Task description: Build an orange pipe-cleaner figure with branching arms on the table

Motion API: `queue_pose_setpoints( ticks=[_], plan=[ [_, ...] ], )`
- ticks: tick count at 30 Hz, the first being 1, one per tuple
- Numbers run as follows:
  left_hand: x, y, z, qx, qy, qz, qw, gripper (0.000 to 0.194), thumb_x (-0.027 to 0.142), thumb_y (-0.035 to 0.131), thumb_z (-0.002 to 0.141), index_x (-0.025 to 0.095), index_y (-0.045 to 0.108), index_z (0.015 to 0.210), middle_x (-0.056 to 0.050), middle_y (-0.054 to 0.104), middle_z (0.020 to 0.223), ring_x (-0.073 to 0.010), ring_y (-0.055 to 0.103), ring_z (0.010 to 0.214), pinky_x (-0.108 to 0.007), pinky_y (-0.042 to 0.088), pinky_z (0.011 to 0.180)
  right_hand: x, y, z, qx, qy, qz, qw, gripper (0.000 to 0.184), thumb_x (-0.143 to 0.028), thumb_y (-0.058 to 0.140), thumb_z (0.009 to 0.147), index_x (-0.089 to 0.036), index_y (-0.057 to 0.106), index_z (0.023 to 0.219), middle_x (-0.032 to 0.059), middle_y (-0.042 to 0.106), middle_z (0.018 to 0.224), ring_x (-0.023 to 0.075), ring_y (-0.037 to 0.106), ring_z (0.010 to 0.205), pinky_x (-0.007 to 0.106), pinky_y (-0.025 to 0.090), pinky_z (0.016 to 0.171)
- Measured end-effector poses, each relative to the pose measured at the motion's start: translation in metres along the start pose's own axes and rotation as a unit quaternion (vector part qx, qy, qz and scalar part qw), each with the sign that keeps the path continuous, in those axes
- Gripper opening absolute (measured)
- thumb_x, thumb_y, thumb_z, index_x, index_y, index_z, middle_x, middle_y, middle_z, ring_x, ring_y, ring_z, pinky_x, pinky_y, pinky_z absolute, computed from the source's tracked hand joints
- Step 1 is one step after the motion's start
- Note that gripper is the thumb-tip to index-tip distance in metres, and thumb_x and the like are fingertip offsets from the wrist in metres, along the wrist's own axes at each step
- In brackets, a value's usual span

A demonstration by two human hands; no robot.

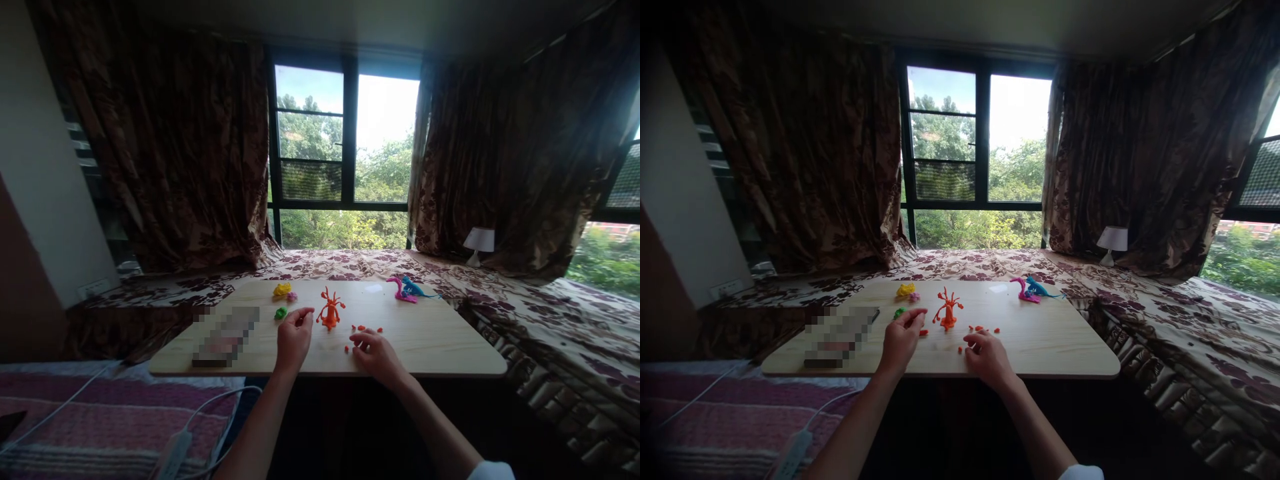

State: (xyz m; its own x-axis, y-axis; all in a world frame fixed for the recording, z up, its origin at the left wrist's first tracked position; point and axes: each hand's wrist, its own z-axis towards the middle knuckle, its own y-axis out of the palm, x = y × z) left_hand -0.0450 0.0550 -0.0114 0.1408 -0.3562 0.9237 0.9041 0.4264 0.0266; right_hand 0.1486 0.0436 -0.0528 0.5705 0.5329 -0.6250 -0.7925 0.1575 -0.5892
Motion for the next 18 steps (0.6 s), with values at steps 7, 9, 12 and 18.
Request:
queue_pose_setpoints(
  ticks=[7, 9, 12, 18],
  plan=[
    [-0.013, 0.008, -0.022, -0.033, -0.091, -0.084, 0.992, 0.026, 0.03, 0.067, 0.06, 0.015, 0.068, 0.08, -0.003, 0.065, 0.07, -0.0103, 0.055, 0.057, -0.021, 0.045, 0.056, -0.008, 0.004, 0.007, -0.01, 0.004, -0.055, 0.998, 0.016, -0.026, 0.057, 0.073, -0.026, 0.069, 0.083, -0.0007, 0.061, 0.074, 0.012, 0.055, 0.064, 0.022, 0.041, 0.063],
    [-0.014, 0.012, -0.024, -0.044, -0.132, -0.118, 0.983, 0.029, 0.03, 0.068, 0.058, 0.014, 0.067, 0.082, -0.003, 0.064, 0.069, -0.0095, 0.054, 0.054, -0.022, 0.045, 0.053, -0.011, 0.008, 0.009, -0.005, 0.01, -0.073, 0.997, 0.013, -0.024, 0.057, 0.072, -0.026, 0.069, 0.076, -0.001, 0.061, 0.073, 0.0119, 0.055, 0.065, 0.022, 0.04, 0.062],
    [-0.013, 0.019, -0.022, -0.059, -0.174, -0.147, 0.972, 0.031, 0.031, 0.069, 0.057, 0.012, 0.065, 0.082, -0.003, 0.062, 0.068, -0.0093, 0.054, 0.053, -0.023, 0.045, 0.05, -0.012, 0.01, 0.01, 0.009, 0.008, -0.069, 0.998, 0.012, -0.022, 0.056, 0.072, -0.025, 0.068, 0.072, -0.0005, 0.062, 0.073, 0.0121, 0.055, 0.065, 0.022, 0.039, 0.063],
    [-0.011, 0.033, -0.02, -0.089, -0.199, -0.168, 0.961, 0.036, 0.041, 0.069, 0.058, 0.011, 0.064, 0.076, -0.004, 0.059, 0.067, -0.009, 0.053, 0.052, -0.023, 0.045, 0.049, -0.012, 0.005, 0.02, 0.031, 0.054, 0.145, 0.988, 0.021, -0.031, 0.05, 0.076, -0.018, 0.067, 0.082, 0.0031, 0.066, 0.072, 0.0142, 0.058, 0.065, 0.025, 0.044, 0.061]
  ],
)
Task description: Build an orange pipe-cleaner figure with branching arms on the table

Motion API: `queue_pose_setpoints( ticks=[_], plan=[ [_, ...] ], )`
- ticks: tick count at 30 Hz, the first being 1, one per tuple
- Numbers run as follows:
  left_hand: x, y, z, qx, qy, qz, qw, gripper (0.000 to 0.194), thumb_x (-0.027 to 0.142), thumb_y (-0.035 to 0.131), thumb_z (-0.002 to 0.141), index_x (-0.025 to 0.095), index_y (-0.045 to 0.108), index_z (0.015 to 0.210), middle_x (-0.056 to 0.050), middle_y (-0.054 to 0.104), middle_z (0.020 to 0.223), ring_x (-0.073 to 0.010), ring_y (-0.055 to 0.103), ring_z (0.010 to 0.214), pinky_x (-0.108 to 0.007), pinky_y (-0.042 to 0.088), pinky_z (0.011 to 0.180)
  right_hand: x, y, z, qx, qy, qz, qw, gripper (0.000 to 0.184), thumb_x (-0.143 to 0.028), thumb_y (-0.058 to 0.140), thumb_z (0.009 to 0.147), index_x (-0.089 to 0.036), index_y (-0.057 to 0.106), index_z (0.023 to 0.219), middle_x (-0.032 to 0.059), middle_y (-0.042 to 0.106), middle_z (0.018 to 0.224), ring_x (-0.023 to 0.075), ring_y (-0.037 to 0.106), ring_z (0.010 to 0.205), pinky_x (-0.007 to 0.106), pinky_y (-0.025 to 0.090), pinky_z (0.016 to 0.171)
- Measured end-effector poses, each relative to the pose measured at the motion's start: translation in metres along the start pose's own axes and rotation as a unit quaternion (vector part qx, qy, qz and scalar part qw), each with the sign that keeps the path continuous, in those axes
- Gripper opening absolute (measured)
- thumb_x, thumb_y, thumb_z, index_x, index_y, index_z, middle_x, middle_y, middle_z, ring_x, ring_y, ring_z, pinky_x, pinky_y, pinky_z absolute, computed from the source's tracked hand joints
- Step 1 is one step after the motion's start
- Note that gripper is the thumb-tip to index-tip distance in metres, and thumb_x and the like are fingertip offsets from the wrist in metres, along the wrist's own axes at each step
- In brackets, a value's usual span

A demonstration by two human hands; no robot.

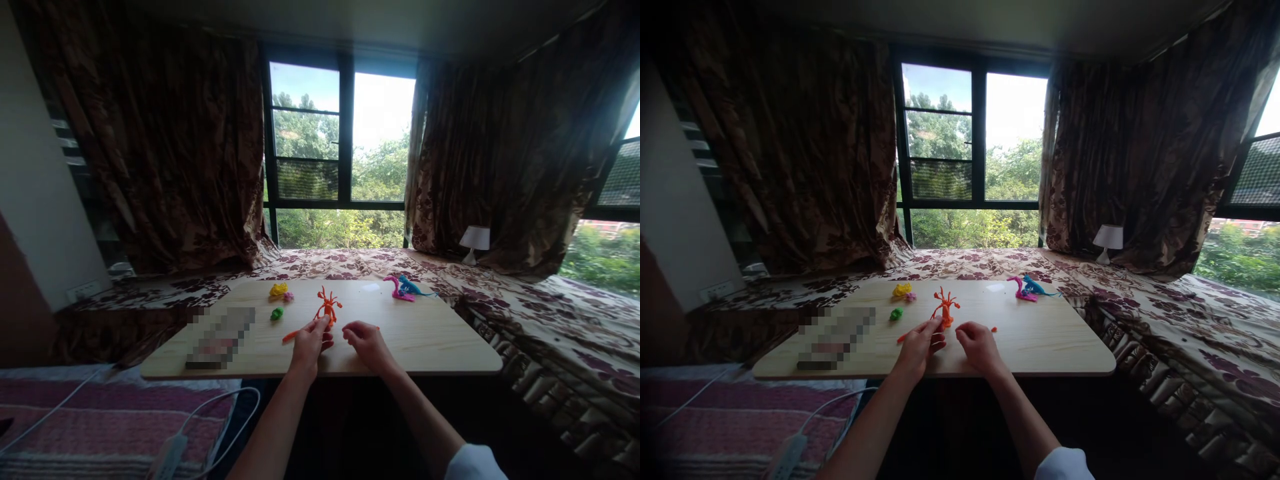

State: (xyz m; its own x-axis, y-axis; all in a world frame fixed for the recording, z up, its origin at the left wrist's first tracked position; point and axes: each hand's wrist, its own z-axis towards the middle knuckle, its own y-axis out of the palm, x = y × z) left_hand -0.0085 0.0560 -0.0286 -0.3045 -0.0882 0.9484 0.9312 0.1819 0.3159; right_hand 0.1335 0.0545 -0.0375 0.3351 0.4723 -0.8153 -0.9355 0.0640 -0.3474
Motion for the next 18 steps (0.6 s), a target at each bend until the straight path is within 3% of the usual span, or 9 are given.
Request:
queue_pose_setpoints(
  ticks=[4, 8, 14, 18],
  plan=[
    [0.001, 0.007, 0.0, -0.012, -0.021, -0.011, 1.0, 0.041, 0.045, 0.07, 0.055, 0.01, 0.064, 0.075, -0.006, 0.061, 0.068, -0.01, 0.055, 0.052, -0.023, 0.045, 0.049, -0.002, -0.004, 0.008, 0.004, 0.07, 0.141, 0.988, 0.028, -0.035, 0.056, 0.07, -0.014, 0.066, 0.085, 0.005, 0.066, 0.072, 0.0146, 0.058, 0.063, 0.025, 0.045, 0.055],
    [0.001, 0.009, 0.0, -0.02, -0.043, -0.028, 0.998, 0.038, 0.043, 0.07, 0.056, 0.011, 0.064, 0.077, -0.006, 0.062, 0.073, -0.0094, 0.055, 0.053, -0.023, 0.045, 0.049, -0.003, -0.004, 0.012, 0.008, 0.101, 0.218, 0.971, 0.029, -0.031, 0.063, 0.064, -0.014, 0.067, 0.086, 0.0063, 0.067, 0.077, 0.0157, 0.059, 0.07, 0.027, 0.048, 0.061],
    [0.0, 0.009, 0.003, -0.01, -0.076, -0.067, 0.995, 0.03, 0.034, 0.069, 0.06, 0.011, 0.063, 0.078, -0.005, 0.062, 0.07, -0.0087, 0.055, 0.051, -0.022, 0.045, 0.049, -0.009, 0.006, 0.019, 0.028, 0.054, 0.227, 0.972, 0.027, -0.034, 0.063, 0.065, -0.014, 0.067, 0.082, 0.0039, 0.066, 0.068, 0.0149, 0.059, 0.063, 0.027, 0.048, 0.06],
    [-0.001, 0.008, 0.004, -0.002, -0.086, -0.089, 0.992, 0.025, 0.027, 0.07, 0.059, 0.011, 0.062, 0.077, -0.004, 0.062, 0.068, -0.0083, 0.054, 0.049, -0.022, 0.045, 0.048, -0.012, 0.011, 0.017, 0.057, 0.007, 0.195, 0.979, 0.024, -0.034, 0.06, 0.068, -0.017, 0.068, 0.083, 0.0042, 0.068, 0.076, 0.0171, 0.061, 0.071, 0.028, 0.048, 0.066]
  ],
)
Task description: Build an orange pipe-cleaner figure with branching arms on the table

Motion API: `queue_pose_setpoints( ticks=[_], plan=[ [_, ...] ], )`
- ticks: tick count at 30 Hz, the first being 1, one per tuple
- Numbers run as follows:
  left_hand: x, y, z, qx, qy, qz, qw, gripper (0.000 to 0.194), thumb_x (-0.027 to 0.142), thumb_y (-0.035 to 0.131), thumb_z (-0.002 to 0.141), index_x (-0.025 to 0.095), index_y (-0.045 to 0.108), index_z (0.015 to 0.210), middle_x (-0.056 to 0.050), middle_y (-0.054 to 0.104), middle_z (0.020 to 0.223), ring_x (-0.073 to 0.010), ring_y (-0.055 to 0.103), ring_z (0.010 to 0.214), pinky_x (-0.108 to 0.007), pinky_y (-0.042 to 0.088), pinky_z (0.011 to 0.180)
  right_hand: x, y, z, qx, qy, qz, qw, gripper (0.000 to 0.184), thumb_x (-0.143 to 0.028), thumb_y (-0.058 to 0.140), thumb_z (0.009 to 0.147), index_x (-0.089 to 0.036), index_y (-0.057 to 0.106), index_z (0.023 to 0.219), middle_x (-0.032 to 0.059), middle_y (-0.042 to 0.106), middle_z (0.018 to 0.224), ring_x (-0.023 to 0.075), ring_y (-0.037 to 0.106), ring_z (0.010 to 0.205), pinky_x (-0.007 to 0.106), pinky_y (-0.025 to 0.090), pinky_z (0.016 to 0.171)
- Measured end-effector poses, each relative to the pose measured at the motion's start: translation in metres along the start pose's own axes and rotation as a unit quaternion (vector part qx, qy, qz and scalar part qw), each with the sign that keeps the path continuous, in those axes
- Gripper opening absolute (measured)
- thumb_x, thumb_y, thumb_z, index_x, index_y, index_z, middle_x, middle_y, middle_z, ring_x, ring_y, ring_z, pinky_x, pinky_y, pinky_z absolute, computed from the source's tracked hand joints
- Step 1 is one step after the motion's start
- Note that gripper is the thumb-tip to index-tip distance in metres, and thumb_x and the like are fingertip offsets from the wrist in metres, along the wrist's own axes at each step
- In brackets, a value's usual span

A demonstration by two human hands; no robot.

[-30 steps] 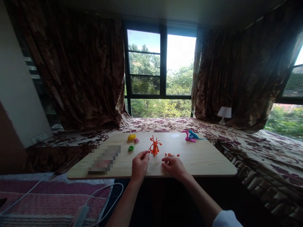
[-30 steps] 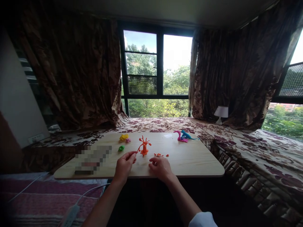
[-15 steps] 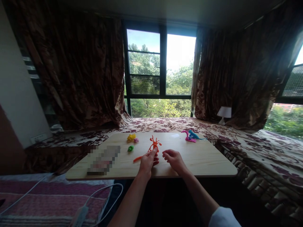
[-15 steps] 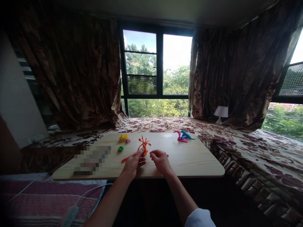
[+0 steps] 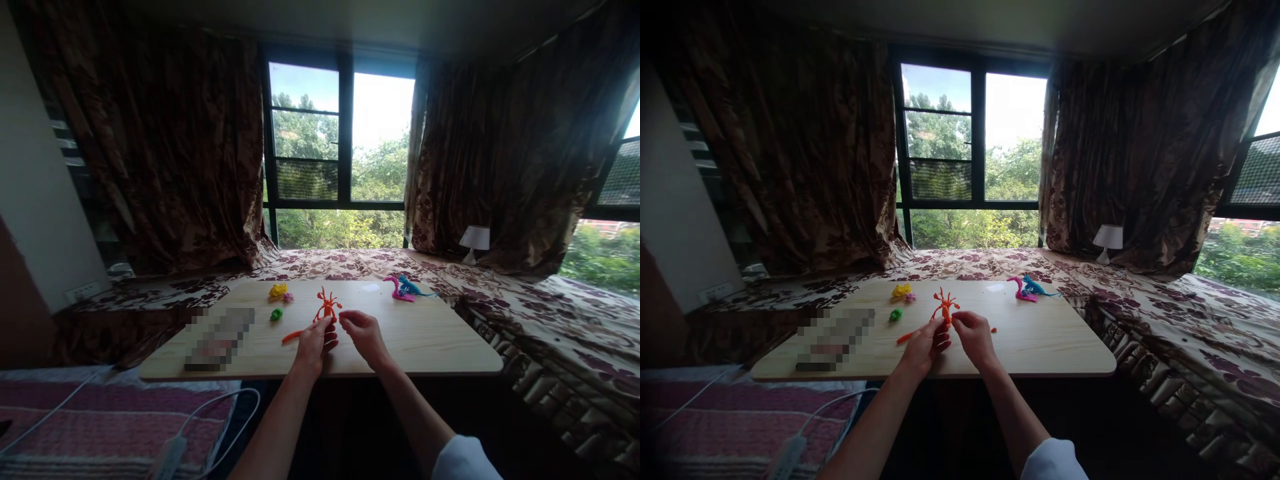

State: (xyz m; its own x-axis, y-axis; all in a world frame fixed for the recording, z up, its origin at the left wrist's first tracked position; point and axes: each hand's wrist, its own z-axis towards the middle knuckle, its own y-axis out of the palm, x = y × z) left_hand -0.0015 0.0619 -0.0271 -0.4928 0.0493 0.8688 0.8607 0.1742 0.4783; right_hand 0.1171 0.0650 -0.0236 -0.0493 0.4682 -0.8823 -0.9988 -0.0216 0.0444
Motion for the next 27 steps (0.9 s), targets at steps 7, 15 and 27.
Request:
queue_pose_setpoints(
  ticks=[7, 15, 27],
  plan=[
    [0.0, -0.0005, -0.0023, -0.008, 0.003, -0.001, 1.0, 0.025, 0.026, 0.07, 0.059, 0.011, 0.062, 0.077, -0.004, 0.062, 0.067, -0.0082, 0.054, 0.05, -0.021, 0.045, 0.048, 0.0007, 0.0036, -0.003, -0.005, -0.03, -0.032, 0.999, 0.017, -0.027, 0.055, 0.072, -0.018, 0.066, 0.082, 0.0031, 0.068, 0.078, 0.0173, 0.062, 0.073, 0.029, 0.049, 0.069],
    [-0.0011, 0.0008, -0.0026, -0.016, 0.015, 0.006, 1.0, 0.029, 0.03, 0.073, 0.055, 0.012, 0.062, 0.074, -0.003, 0.061, 0.066, -0.0084, 0.054, 0.051, -0.022, 0.044, 0.049, 0.0076, 0.0053, -0.0018, 0.011, -0.048, -0.092, 0.995, 0.016, -0.024, 0.054, 0.072, -0.019, 0.066, 0.082, 0.0028, 0.068, 0.079, 0.0174, 0.062, 0.074, 0.029, 0.049, 0.07],
    [-0.0033, 0.0004, 0.0048, -0.002, 0.012, 0.005, 1.0, 0.029, 0.026, 0.076, 0.052, 0.012, 0.064, 0.074, -0.001, 0.059, 0.058, -0.0082, 0.053, 0.049, -0.021, 0.045, 0.049, 0.0059, 0.0007, -0.0041, 0.014, -0.048, -0.125, 0.991, 0.02, -0.023, 0.052, 0.073, -0.019, 0.063, 0.089, 0.0026, 0.067, 0.078, 0.0153, 0.061, 0.068, 0.026, 0.049, 0.064]
  ],
)
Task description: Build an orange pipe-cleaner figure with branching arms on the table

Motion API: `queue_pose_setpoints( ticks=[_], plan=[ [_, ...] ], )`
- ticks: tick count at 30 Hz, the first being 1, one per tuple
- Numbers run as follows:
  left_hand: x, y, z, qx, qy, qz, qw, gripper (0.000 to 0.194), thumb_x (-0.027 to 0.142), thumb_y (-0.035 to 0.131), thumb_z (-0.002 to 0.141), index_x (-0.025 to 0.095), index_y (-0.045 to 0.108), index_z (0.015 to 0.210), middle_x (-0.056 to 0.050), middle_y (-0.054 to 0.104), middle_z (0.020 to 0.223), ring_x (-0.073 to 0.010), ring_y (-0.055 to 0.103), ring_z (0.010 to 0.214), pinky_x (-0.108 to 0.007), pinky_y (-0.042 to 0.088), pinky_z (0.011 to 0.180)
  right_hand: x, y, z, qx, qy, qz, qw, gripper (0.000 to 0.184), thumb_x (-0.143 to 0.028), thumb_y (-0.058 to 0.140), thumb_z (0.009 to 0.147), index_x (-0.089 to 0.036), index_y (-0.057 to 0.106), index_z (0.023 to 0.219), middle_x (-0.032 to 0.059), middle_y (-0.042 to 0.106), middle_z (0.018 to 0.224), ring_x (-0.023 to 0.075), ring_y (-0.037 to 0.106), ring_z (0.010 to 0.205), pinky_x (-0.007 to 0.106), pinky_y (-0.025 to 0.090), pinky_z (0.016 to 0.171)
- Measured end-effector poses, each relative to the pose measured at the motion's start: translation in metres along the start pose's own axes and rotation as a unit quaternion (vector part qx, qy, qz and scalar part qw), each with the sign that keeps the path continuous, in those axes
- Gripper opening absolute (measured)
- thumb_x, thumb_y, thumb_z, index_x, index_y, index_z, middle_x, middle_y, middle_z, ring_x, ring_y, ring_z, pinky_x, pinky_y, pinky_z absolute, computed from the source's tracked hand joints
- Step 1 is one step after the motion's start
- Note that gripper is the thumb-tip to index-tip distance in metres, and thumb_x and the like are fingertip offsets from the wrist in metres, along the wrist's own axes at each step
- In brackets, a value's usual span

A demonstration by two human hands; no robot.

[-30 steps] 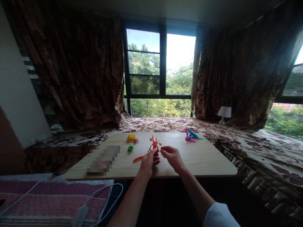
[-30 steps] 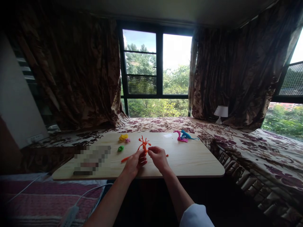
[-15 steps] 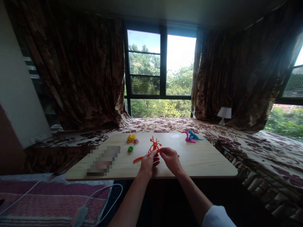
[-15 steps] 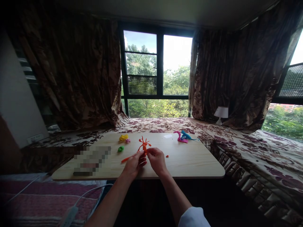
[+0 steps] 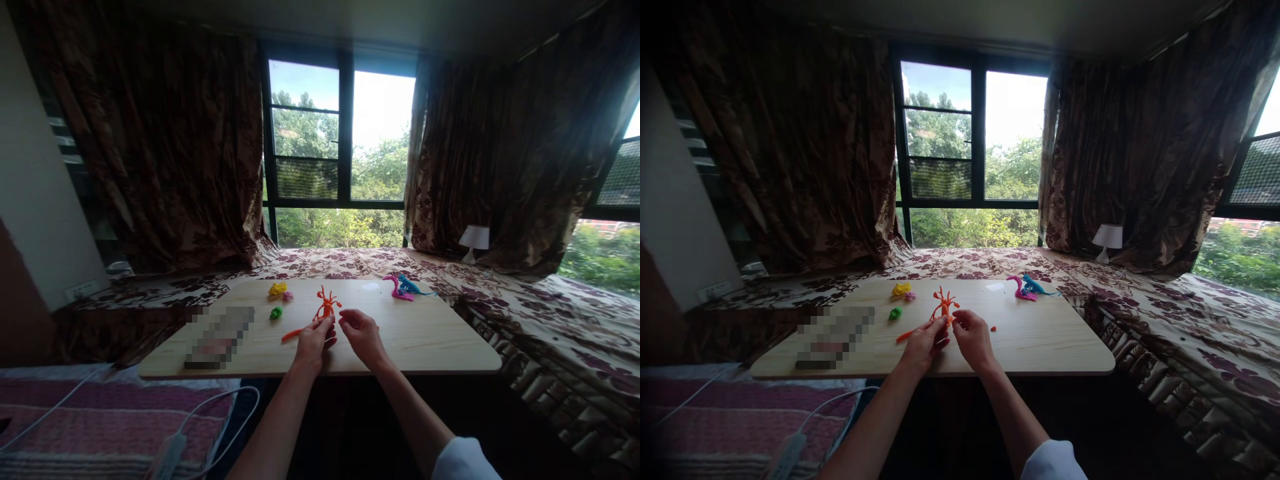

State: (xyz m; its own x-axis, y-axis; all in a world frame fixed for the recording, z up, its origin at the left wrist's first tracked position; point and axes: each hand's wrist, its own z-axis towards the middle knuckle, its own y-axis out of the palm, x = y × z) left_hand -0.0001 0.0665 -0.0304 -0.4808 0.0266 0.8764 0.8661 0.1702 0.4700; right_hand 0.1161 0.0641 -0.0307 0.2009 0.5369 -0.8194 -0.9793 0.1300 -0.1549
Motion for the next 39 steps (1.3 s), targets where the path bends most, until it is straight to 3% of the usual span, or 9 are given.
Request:
queue_pose_setpoints(
  ticks=[11, 26, 39],
  plan=[
    [0.0, -0.006, -0.001, -0.016, 0.001, -0.02, 1.0, 0.025, 0.028, 0.07, 0.062, 0.01, 0.064, 0.078, 0.0, 0.058, 0.059, -0.007, 0.053, 0.047, -0.02, 0.046, 0.047, 0.024, -0.013, -0.016, -0.007, 0.037, 0.006, 0.999, 0.023, -0.019, 0.047, 0.072, -0.017, 0.063, 0.089, 0.0029, 0.066, 0.076, 0.0152, 0.062, 0.069, 0.027, 0.048, 0.068],
    [0.005, -0.016, -0.01, -0.047, -0.035, -0.06, 0.997, 0.023, 0.027, 0.057, 0.074, 0.008, 0.063, 0.084, -0.004, 0.06, 0.063, -0.0107, 0.056, 0.053, -0.026, 0.051, 0.054, 0.027, -0.013, -0.018, -0.014, 0.04, -0.012, 0.999, 0.023, -0.019, 0.045, 0.071, -0.017, 0.063, 0.086, 0.0022, 0.066, 0.073, 0.0148, 0.061, 0.067, 0.026, 0.047, 0.066],
    [0.009, -0.013, -0.005, -0.1, -0.195, -0.113, 0.969, 0.024, 0.033, 0.05, 0.078, 0.011, 0.061, 0.077, -0.004, 0.059, 0.058, -0.0137, 0.057, 0.051, -0.034, 0.051, 0.061, 0.027, -0.011, -0.019, -0.01, 0.037, -0.024, 0.999, 0.023, -0.019, 0.044, 0.072, -0.019, 0.063, 0.085, 0.002, 0.066, 0.074, 0.0148, 0.061, 0.067, 0.026, 0.047, 0.066]
  ],
)
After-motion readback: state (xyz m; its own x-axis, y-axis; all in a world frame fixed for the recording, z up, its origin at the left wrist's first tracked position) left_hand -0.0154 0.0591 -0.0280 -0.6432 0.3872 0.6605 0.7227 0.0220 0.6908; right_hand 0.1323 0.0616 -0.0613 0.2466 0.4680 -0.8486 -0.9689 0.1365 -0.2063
